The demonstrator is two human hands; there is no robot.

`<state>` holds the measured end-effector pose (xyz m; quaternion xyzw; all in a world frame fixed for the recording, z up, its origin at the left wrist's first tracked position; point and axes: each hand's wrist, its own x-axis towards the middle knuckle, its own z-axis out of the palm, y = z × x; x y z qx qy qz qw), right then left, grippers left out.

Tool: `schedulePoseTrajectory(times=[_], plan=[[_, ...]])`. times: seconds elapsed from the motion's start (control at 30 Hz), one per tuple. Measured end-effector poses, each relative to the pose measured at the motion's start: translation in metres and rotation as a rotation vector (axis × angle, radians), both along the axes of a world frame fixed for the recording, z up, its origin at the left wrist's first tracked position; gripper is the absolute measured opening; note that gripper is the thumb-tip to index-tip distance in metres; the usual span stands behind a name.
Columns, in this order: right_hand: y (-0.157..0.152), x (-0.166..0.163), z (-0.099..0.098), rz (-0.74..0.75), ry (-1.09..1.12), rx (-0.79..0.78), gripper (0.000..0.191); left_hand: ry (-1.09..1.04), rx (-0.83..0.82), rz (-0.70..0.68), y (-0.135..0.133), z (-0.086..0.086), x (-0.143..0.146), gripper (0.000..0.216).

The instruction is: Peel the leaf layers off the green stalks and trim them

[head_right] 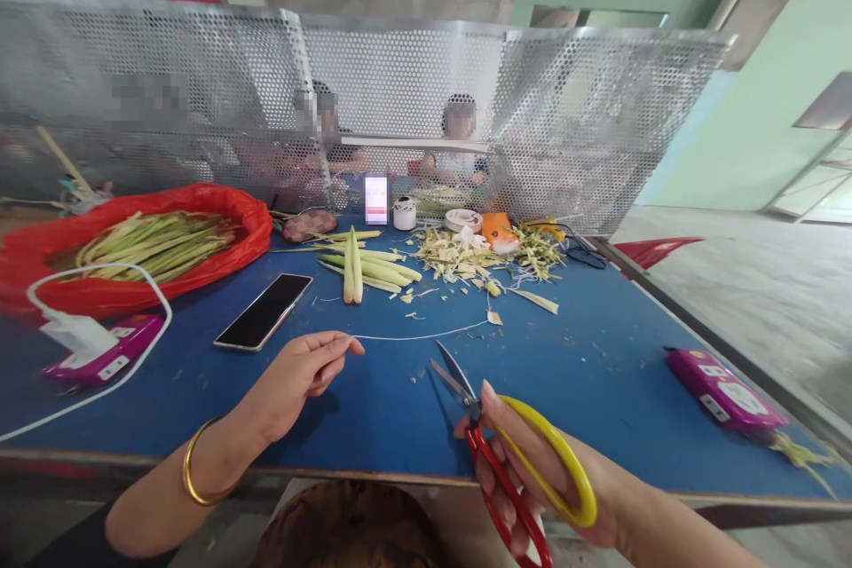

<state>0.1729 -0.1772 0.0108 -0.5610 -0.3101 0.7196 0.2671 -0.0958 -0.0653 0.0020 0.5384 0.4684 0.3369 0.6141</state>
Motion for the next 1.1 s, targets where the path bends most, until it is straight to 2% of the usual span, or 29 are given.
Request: schedulePoseTrajectory(times=[0.3,0.53,0.63,0.7,0.8,0.87,0.93,1.0,1.1], plan=[[0.044,-0.011,-0.002,0.041,0.0,-0.013,0.063,0.005,-0.017,-0.048,-0.008,-0.002,0.0,0.033],[0.056,-0.017,-0.014,-0.035,-0.009,0.069,0.048,0.075,0.057,-0.045,-0.011,0.003,-0.008,0.035],[0.057,-0.017,-0.023,-0.103,0.015,0.086,0.045,0.129,0.105,-0.022,0.0,0.006,-0.017,0.035],[0.058,-0.015,-0.028,-0.14,0.072,0.093,0.047,0.202,0.178,0.036,0.017,0.011,-0.028,0.035],[0.057,-0.01,-0.034,-0.186,0.167,0.085,0.048,0.47,0.439,0.269,0.056,0.024,-0.055,0.034],[0.056,-0.008,-0.036,-0.21,0.209,0.077,0.047,0.835,0.608,0.426,0.081,0.032,-0.077,0.034],[0.054,-0.007,-0.037,-0.226,0.234,0.08,0.046,1.294,0.597,0.518,0.1,0.039,-0.098,0.039],[0.053,-0.006,-0.038,-0.231,0.245,0.087,0.045,1.427,0.538,0.553,0.111,0.043,-0.115,0.041],[0.051,-0.006,-0.039,-0.23,0.253,0.1,0.045,1.516,0.422,0.514,0.116,0.041,-0.132,0.033]])
